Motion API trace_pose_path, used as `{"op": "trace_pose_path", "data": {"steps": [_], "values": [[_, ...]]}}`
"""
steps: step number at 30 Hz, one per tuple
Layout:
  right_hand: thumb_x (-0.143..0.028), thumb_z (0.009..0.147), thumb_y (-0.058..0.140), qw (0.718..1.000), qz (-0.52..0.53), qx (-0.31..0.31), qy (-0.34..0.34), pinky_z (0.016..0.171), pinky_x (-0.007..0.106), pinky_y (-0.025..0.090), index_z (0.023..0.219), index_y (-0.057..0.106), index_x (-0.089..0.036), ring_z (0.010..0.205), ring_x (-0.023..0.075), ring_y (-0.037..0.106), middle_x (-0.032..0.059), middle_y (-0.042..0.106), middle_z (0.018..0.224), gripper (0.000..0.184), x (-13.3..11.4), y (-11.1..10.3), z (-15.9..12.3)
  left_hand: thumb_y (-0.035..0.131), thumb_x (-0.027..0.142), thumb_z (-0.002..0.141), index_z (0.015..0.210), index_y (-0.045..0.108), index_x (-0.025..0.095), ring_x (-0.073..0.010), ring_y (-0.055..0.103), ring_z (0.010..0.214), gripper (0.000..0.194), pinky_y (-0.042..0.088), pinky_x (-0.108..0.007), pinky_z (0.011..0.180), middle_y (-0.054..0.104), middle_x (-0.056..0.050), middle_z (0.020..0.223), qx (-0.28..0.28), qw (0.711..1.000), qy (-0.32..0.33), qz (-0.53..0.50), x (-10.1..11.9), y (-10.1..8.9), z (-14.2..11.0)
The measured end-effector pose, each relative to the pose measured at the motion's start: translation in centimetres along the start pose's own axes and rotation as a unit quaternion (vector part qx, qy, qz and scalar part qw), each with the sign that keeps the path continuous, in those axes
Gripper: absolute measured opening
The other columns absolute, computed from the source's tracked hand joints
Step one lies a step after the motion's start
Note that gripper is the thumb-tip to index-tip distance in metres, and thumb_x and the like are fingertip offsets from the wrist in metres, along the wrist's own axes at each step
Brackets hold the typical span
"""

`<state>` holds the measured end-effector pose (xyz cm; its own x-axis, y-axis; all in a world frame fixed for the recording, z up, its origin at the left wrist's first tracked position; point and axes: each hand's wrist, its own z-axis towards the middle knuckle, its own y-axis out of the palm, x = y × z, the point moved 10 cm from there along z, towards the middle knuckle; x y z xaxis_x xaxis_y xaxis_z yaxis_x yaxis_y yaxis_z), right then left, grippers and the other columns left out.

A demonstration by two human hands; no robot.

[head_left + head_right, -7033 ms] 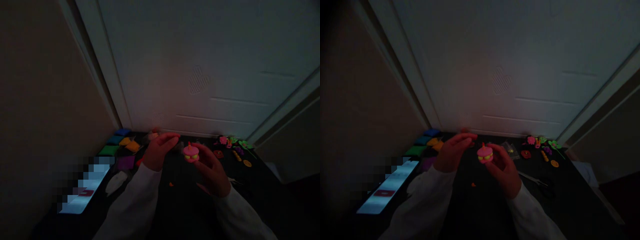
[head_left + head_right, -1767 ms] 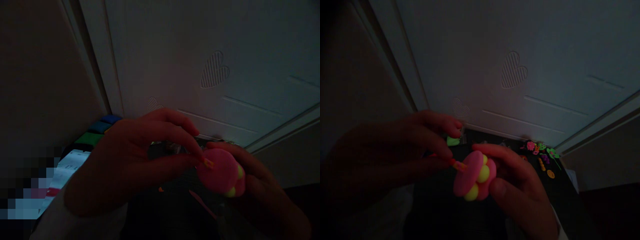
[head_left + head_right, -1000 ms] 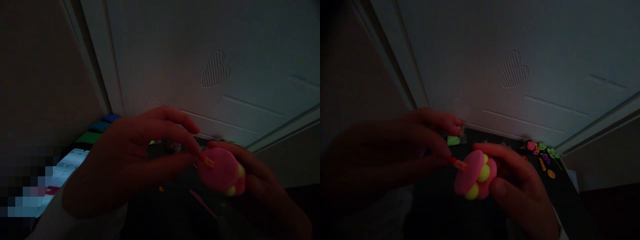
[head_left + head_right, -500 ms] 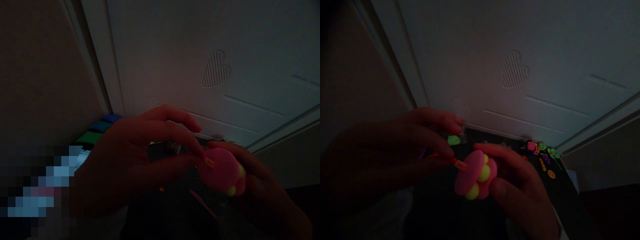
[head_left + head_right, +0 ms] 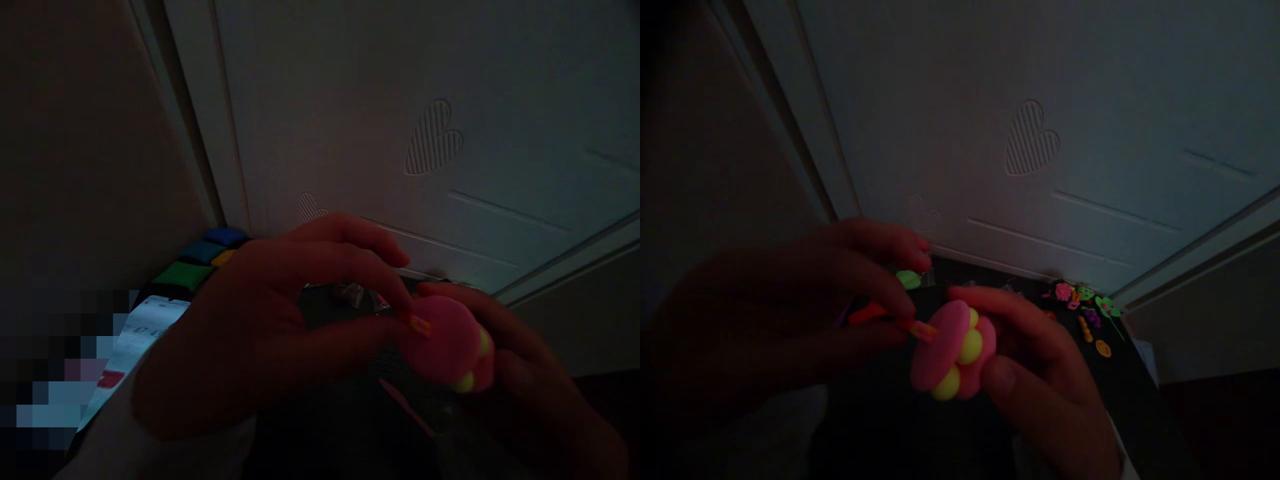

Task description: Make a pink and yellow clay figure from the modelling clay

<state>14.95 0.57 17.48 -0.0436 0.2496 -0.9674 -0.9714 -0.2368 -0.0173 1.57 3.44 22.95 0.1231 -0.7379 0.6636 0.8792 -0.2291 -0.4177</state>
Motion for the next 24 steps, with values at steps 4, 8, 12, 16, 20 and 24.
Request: {"op": "trace_pose_path", "data": {"steps": [4,8,12,16,20,24], "values": [[-0.023,0.075,0.055,1.000,-0.012,0.008,0.001,0.068,0.011,0.049,0.110,0.057,-0.030,0.080,0.0121,0.062,-0.0036,0.064,0.096,0.036,-0.12,0.11,0.04,0.066,0.031,0.068,0.077,0.066,0.029,-0.0122,0.059,0.090,0.010,0.048,-0.019,0.077,0.063,0.007,0.097,0.006,1.000,0.008,0.008,0.17,-0.17,0.15],[-0.019,0.076,0.053,1.000,-0.018,0.013,-0.001,0.069,0.010,0.049,0.110,0.057,-0.030,0.083,0.0115,0.061,-0.0042,0.063,0.100,0.036,-0.16,0.02,-0.14,0.065,0.027,0.069,0.078,0.066,0.029,-0.0148,0.058,0.094,0.009,0.047,-0.021,0.080,0.062,0.006,0.100,-0.013,1.000,-0.006,-0.012,-0.02,0.10,0.14],[-0.022,0.075,0.056,1.000,-0.001,0.009,0.004,0.068,0.010,0.049,0.109,0.058,-0.030,0.081,0.0118,0.062,-0.0037,0.064,0.097,0.035,-0.15,0.22,-0.15,0.065,0.023,0.068,0.079,0.066,0.029,-0.0147,0.057,0.095,0.012,0.047,-0.020,0.082,0.061,0.007,0.102,-0.018,1.000,-0.006,-0.020,-0.09,0.15,0.03],[-0.023,0.073,0.058,0.999,0.020,0.036,0.020,0.069,0.010,0.049,0.108,0.059,-0.029,0.082,0.0110,0.062,-0.0041,0.064,0.099,0.035,0.02,-0.01,-0.20,0.065,0.023,0.069,0.082,0.065,0.029,-0.0147,0.058,0.095,0.014,0.047,-0.020,0.081,0.061,0.006,0.101,-0.024,1.000,0.000,-0.010,-0.11,0.29,-0.02],[-0.028,0.075,0.057,1.000,0.005,0.021,0.008,0.071,0.012,0.049,0.108,0.059,-0.029,0.084,0.0122,0.062,-0.0035,0.064,0.102,0.033,-0.04,-0.05,0.07,0.064,0.030,0.069,0.079,0.065,0.029,-0.0122,0.059,0.093,0.010,0.048,-0.017,0.077,0.062,0.007,0.098,-0.008,1.000,0.007,-0.007,0.04,0.06,0.08],[-0.035,0.074,0.058,1.000,0.000,0.004,-0.008,0.069,0.012,0.050,0.109,0.058,-0.029,0.083,0.0131,0.063,-0.0019,0.065,0.099,0.035,-0.29,0.14,0.24,0.063,0.028,0.070,0.078,0.066,0.029,-0.0145,0.058,0.095,0.008,0.048,-0.020,0.078,0.062,0.006,0.100,-0.025,1.000,-0.004,-0.014,-0.07,0.40,0.18]]}}
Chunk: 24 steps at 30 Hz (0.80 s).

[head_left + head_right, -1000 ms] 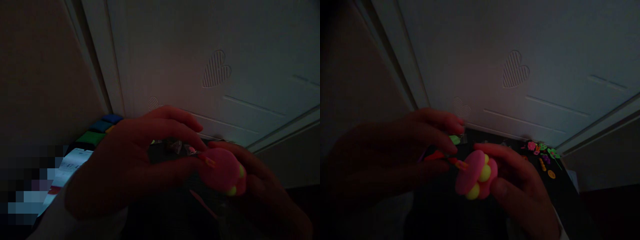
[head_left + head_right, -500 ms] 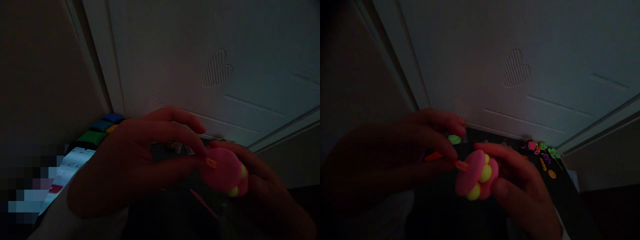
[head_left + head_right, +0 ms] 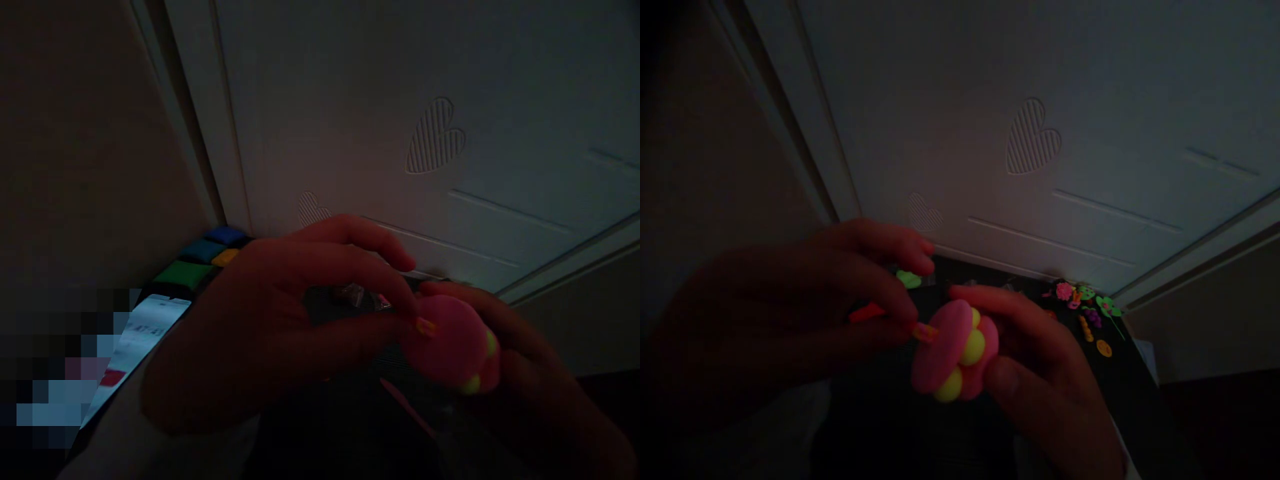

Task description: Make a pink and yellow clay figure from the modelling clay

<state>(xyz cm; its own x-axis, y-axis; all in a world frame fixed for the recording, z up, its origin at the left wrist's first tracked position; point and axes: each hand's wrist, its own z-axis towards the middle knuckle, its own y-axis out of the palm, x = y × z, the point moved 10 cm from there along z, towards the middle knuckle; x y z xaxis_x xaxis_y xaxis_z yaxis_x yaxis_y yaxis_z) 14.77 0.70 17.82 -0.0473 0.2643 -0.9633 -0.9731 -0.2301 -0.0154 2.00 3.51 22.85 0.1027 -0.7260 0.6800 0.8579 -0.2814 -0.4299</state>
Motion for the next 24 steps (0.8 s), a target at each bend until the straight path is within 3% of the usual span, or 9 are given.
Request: {"op": "trace_pose_path", "data": {"steps": [6,13,17,24], "values": [[-0.037,0.074,0.058,0.999,0.007,0.029,0.023,0.069,0.012,0.050,0.107,0.060,-0.029,0.082,0.0130,0.063,-0.0021,0.065,0.097,0.034,0.23,-0.19,-0.07,0.064,0.028,0.070,0.078,0.066,0.029,-0.0141,0.058,0.094,0.009,0.048,-0.018,0.079,0.062,0.007,0.100,0.006,1.000,0.004,-0.001,0.02,-0.15,-0.14],[-0.019,0.077,0.054,1.000,0.023,-0.007,-0.003,0.077,0.010,0.047,0.112,0.056,-0.027,0.092,0.0110,0.061,-0.0047,0.063,0.107,0.036,-0.01,0.22,-0.14,0.066,0.024,0.068,0.091,0.062,0.028,-0.0155,0.059,0.094,0.024,0.049,-0.021,0.079,0.060,0.004,0.106,0.005,1.000,0.000,-0.031,-0.24,-0.06,-0.24],[-0.027,0.077,0.056,0.999,0.027,0.022,0.011,0.077,0.013,0.049,0.110,0.057,-0.027,0.091,0.0127,0.061,-0.0041,0.063,0.106,0.033,-0.03,-0.13,-0.28,0.065,0.025,0.068,0.086,0.064,0.028,-0.0171,0.058,0.097,0.019,0.049,-0.022,0.081,0.061,0.004,0.104,0.004,0.999,0.006,-0.036,-0.05,0.09,-0.19],[-0.021,0.078,0.054,0.999,0.034,-0.024,-0.006,0.077,0.010,0.048,0.111,0.056,-0.027,0.091,0.0108,0.061,-0.0049,0.063,0.105,0.034,-0.28,0.56,-0.16,0.065,0.026,0.068,0.085,0.065,0.027,-0.0167,0.059,0.094,0.017,0.049,-0.023,0.079,0.062,0.003,0.102,-0.012,0.999,-0.002,-0.030,-0.07,0.45,-0.03]]}}
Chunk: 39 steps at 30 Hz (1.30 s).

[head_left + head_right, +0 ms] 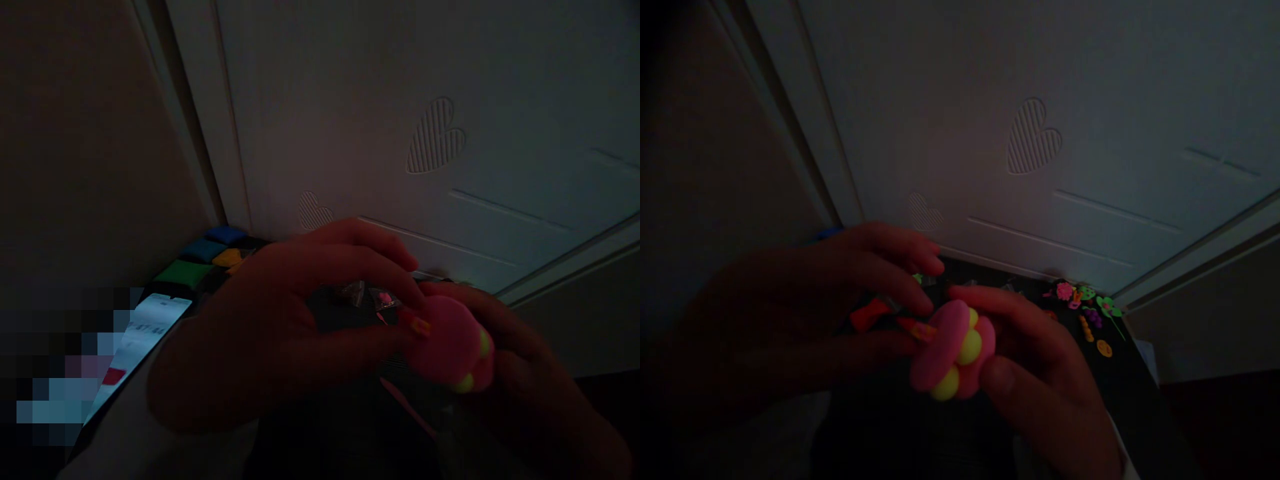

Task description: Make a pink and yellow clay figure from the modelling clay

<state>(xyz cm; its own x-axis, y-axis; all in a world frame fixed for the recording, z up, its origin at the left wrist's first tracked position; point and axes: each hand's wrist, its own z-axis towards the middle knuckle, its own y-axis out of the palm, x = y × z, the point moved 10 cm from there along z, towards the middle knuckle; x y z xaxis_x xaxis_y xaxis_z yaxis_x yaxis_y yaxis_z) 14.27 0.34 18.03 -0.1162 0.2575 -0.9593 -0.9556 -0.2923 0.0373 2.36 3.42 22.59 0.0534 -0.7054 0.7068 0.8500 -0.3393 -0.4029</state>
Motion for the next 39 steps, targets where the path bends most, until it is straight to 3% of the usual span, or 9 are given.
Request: {"op": "trace_pose_path", "data": {"steps": [7,13,16,18,20,24,27,30,39], "values": [[-0.023,0.078,0.055,1.000,0.019,-0.004,0.011,0.076,0.011,0.049,0.110,0.058,-0.025,0.088,0.0113,0.062,-0.0042,0.063,0.106,0.032,0.2,0.2,0.1,0.065,0.017,0.067,0.079,0.068,0.022,-0.0158,0.057,0.096,0.013,0.045,-0.018,0.080,0.062,0.000,0.098,-0.010,0.999,-0.002,-0.042,0.2,0.4,0.1],[-0.024,0.076,0.058,0.998,0.027,0.051,-0.001,0.075,0.013,0.050,0.110,0.057,-0.024,0.089,0.0124,0.062,-0.0012,0.065,0.103,0.035,0.3,-0.6,0.3,0.066,0.003,0.060,0.092,0.066,0.021,-0.0205,0.059,0.095,0.037,0.044,-0.022,0.080,0.064,-0.002,0.099,0.054,0.939,-0.136,-0.312,-2.7,0.7,0.2],[-0.026,0.074,0.060,0.992,0.025,0.120,-0.021,0.078,0.019,0.051,0.112,0.054,-0.027,0.092,0.0139,0.062,0.0000,0.064,0.106,0.038,1.0,-1.8,0.9,0.060,0.016,0.068,0.099,0.061,0.020,-0.0214,0.053,0.107,0.031,0.043,-0.028,0.085,0.063,-0.004,0.104,0.168,0.852,-0.123,-0.480,-4.6,0.9,1.1],[-0.024,0.074,0.060,0.987,0.018,0.150,-0.054,0.081,0.023,0.050,0.110,0.054,-0.030,0.095,0.0143,0.060,-0.0009,0.062,0.109,0.037,1.5,-2.3,1.6,0.043,0.039,0.079,0.096,0.060,0.016,-0.0237,0.053,0.106,0.033,0.043,-0.035,0.087,0.061,-0.009,0.106,0.290,0.735,-0.205,-0.578,-8.3,2.5,0.4],[-0.021,0.075,0.059,0.983,0.002,0.165,-0.076,0.086,0.028,0.048,0.110,0.053,-0.032,0.101,0.0152,0.058,-0.0012,0.059,0.114,0.038,2.4,-2.4,2.3,0.033,0.047,0.082,0.091,0.060,0.015,-0.0221,0.056,0.102,0.043,0.042,-0.034,0.088,0.062,-0.010,0.100,0.294,0.619,-0.316,-0.656,-10.7,6.9,-0.3],[-0.020,0.076,0.058,0.981,-0.088,0.157,-0.070,0.088,0.035,0.046,0.114,0.048,-0.031,0.103,0.0171,0.056,0.0026,0.057,0.117,0.041,4.8,-1.4,3.5,0.031,0.048,0.083,0.092,0.058,0.012,-0.0211,0.060,0.090,0.046,0.047,-0.033,0.080,0.062,-0.011,0.090,0.289,0.544,-0.340,-0.711,-12.2,10.4,-0.5],[-0.021,0.075,0.057,0.969,-0.182,0.147,-0.075,0.094,0.041,0.041,0.118,0.045,-0.029,0.110,0.0203,0.051,0.0054,0.052,0.122,0.045,5.7,-0.6,3.7,0.035,0.053,0.080,0.103,0.055,0.012,-0.0226,0.059,0.091,0.052,0.048,-0.034,0.078,0.060,-0.013,0.097,0.329,0.528,-0.331,-0.710,-13.3,9.8,-1.0],[-0.021,0.076,0.056,0.950,-0.246,0.159,-0.103,0.096,0.042,0.037,0.115,0.048,-0.028,0.110,0.0204,0.049,0.0047,0.053,0.118,0.040,5.3,-0.4,3.5,0.033,0.058,0.078,0.113,0.051,0.014,-0.0250,0.055,0.101,0.059,0.045,-0.037,0.082,0.058,-0.014,0.108,0.332,0.550,-0.311,-0.701,-13.3,8.4,-0.9],[-0.021,0.078,0.054,0.948,-0.249,0.159,-0.119,0.099,0.040,0.036,0.118,0.046,-0.027,0.114,0.0195,0.046,0.0042,0.049,0.122,0.041,4.4,-0.5,3.0,0.031,0.060,0.077,0.116,0.049,0.017,-0.0216,0.049,0.111,0.061,0.041,-0.033,0.089,0.054,-0.012,0.118,0.355,0.545,-0.277,-0.707,-12.3,6.6,-0.9]]}}
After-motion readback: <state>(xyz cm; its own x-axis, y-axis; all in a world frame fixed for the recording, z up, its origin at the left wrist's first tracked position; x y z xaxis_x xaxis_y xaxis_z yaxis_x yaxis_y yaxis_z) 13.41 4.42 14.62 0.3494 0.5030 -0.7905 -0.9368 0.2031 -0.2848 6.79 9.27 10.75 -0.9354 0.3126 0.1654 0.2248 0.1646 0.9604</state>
